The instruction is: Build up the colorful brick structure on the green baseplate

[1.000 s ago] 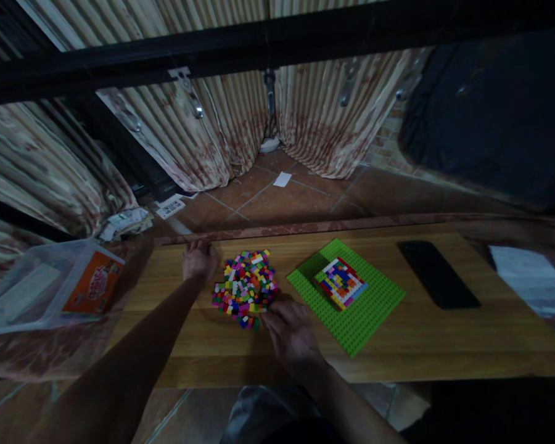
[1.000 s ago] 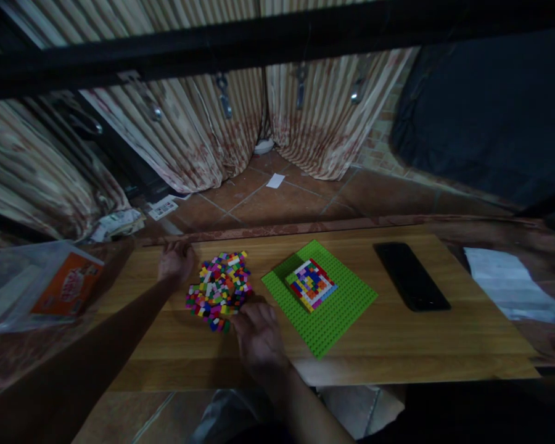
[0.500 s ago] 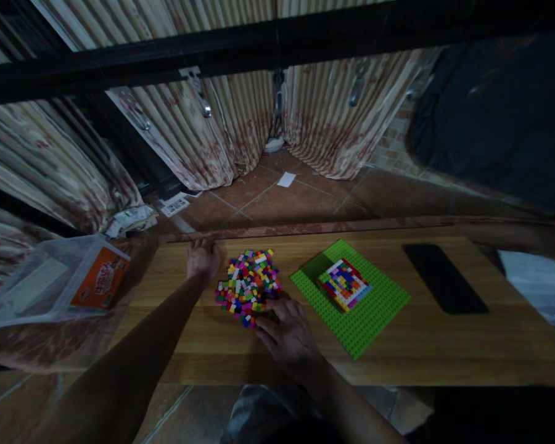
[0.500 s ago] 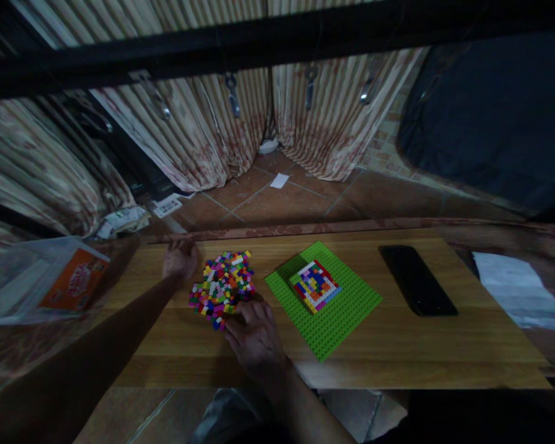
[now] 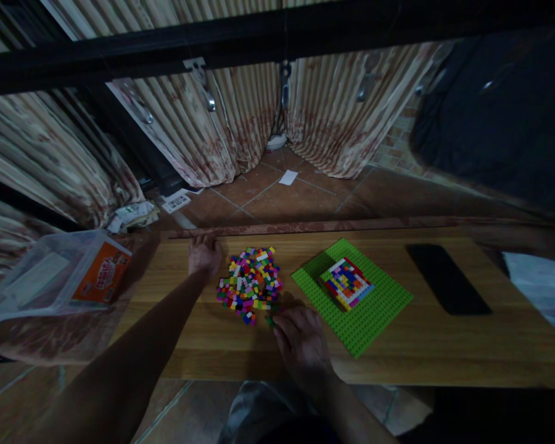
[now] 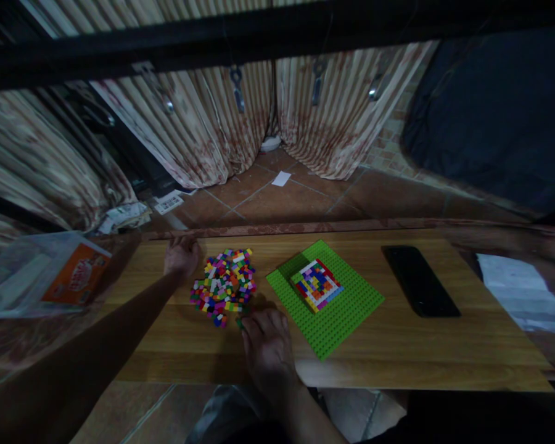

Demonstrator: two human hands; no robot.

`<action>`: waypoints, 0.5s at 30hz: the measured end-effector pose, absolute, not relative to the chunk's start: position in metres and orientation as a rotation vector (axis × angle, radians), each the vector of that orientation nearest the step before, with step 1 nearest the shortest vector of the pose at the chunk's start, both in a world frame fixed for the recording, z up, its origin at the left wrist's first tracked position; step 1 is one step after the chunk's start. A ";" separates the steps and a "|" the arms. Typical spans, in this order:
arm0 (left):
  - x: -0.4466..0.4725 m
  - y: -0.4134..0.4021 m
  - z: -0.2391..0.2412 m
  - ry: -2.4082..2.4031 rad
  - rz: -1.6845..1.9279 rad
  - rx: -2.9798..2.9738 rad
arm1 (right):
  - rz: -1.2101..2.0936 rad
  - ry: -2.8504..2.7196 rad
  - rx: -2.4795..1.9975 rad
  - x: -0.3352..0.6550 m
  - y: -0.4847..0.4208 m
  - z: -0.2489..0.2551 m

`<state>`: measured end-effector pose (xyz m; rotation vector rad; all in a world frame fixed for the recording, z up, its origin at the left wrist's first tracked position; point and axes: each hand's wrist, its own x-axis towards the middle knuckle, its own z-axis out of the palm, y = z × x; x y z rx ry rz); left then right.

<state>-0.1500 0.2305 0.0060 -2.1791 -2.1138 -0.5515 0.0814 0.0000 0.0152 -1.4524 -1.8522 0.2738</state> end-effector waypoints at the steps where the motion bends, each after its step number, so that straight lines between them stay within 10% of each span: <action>1: -0.150 0.231 0.006 -2.113 -0.556 -2.181 | 0.276 -1.858 -1.468 0.080 -0.001 0.015; 15: -0.151 0.232 0.005 -2.106 -0.576 -2.195 | 0.028 -2.004 -1.566 0.062 0.010 -0.001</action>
